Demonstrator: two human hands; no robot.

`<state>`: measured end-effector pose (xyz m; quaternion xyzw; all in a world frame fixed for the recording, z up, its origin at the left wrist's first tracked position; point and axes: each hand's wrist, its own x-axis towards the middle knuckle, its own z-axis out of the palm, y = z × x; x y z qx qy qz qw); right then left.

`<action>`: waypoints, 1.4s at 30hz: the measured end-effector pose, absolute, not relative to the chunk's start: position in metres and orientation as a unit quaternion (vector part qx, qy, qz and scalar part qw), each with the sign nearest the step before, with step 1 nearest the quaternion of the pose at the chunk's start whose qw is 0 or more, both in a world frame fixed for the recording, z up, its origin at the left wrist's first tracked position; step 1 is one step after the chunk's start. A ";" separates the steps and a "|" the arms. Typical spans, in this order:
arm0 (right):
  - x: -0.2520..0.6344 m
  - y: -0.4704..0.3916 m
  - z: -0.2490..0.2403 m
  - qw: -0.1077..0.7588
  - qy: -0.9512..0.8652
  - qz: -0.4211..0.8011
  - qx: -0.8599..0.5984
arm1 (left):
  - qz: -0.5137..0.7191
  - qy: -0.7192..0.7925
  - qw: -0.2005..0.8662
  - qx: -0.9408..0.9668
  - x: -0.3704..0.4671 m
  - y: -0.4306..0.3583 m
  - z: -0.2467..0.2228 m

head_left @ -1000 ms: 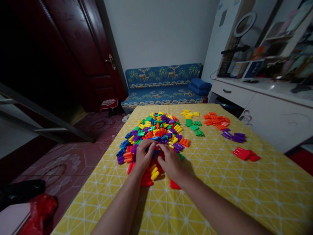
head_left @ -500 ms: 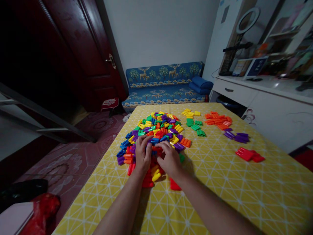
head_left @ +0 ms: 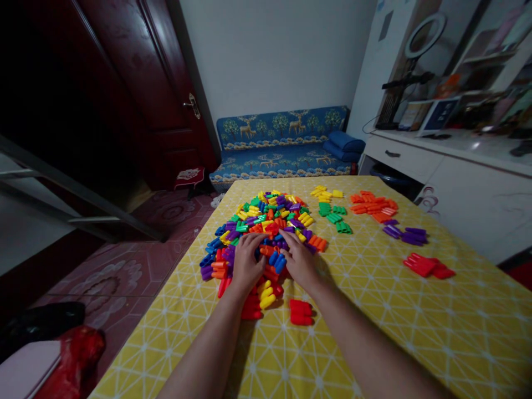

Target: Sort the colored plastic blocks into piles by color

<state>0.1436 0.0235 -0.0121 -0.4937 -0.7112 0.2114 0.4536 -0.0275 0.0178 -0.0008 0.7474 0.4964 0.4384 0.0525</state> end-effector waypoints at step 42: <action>0.141 0.011 -0.014 0.589 -0.575 0.284 -0.491 | 0.695 0.459 0.143 0.534 -0.023 0.000 0.017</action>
